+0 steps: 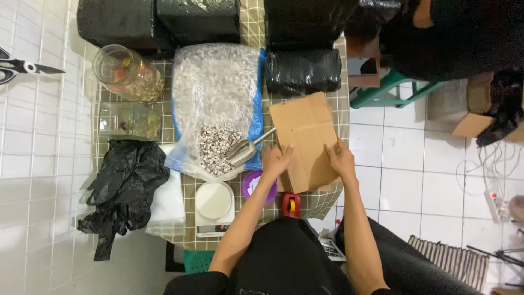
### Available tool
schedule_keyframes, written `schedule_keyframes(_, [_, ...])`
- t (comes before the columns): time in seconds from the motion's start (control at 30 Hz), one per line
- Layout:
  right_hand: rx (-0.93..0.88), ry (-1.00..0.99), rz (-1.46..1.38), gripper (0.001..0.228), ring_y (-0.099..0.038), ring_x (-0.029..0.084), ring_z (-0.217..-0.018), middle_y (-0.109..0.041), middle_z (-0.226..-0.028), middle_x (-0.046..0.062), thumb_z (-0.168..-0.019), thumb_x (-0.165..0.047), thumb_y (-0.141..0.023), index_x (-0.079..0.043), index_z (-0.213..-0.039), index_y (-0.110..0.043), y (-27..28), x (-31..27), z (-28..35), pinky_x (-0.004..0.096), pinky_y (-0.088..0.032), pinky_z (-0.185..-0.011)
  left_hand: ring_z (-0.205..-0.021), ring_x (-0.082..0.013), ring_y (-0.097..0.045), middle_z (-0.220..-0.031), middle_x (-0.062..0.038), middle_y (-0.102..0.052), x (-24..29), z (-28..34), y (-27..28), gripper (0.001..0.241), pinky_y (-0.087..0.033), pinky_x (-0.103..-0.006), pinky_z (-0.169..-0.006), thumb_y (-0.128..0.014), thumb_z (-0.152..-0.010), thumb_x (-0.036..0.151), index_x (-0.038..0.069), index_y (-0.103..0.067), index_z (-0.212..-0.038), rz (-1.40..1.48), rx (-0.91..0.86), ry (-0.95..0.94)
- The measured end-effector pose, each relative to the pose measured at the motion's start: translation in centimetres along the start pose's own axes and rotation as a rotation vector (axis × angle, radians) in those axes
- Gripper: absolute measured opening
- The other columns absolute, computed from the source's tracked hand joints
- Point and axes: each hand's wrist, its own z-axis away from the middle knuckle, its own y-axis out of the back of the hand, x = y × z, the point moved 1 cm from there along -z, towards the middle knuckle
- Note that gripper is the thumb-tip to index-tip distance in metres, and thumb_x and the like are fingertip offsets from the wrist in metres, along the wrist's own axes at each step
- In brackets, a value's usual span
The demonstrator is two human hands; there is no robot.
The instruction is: The person scoops white and brown stones from a bag, places them into a small clear plastic bag, and weighs the bag on a digital scale multiple times.
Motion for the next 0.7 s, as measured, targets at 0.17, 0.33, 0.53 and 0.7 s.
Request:
schedule_keyframes(0.17, [0.069, -0.117, -0.024, 0.056, -0.066, 0.044, -0.117, -0.073, -0.121, 0.02, -0.096, -0.053, -0.066, -0.015, -0.137, -0.068, -2.1, 1.7, 1.4, 0.054, -0.051, -0.101, -0.137, -0.0536, -0.045, -0.147, -0.041, -0.036, -2.7, -2.3, -2.8, 0.104, -0.043, -0.0592, -0.111, -0.052, -0.092, 0.073, -0.008, -0.03, -0.153, 0.107, -0.028, -0.039])
schedule_keyframes(0.33, [0.164, -0.141, -0.105, 0.05, -0.066, 0.044, -0.115, -0.074, -0.117, 0.019, -0.093, -0.049, -0.071, -0.02, -0.133, -0.071, -3.6, 3.8, 1.8, 0.055, -0.052, -0.098, -0.138, -0.0558, -0.044, -0.144, -0.045, -0.037, -0.8, 1.2, -2.0, 0.105, -0.04, -0.0617, -0.112, -0.053, -0.095, 0.066, -0.014, -0.019, -0.153, 0.121, 0.033, -0.163])
schedule_keyframes(0.53, [0.234, -0.018, -0.261, 0.057, -0.063, 0.044, -0.119, -0.069, -0.122, 0.027, -0.095, -0.034, -0.073, -0.001, -0.14, -0.063, -1.4, 0.8, 4.5, 0.054, -0.051, -0.099, -0.138, -0.051, -0.048, -0.148, -0.04, -0.042, 0.5, 5.6, 0.1, 0.105, -0.041, -0.056, -0.115, -0.064, -0.091, 0.05, -0.008, -0.01, -0.16, 0.202, 0.042, -0.267])
schedule_keyframes(0.7, [0.315, 0.189, -0.391, 0.053, -0.056, 0.057, -0.121, -0.059, -0.131, 0.04, -0.102, -0.018, -0.068, 0.012, -0.143, -0.053, 1.3, -4.6, 8.9, 0.062, -0.048, -0.1, -0.13, -0.0516, -0.053, -0.134, -0.034, -0.059, -2.5, 14.1, 5.5, 0.052, -0.044, -0.0562, -0.108, -0.065, -0.099, 0.017, -0.008, -0.053, -0.142, 0.4, 0.25, -0.873])
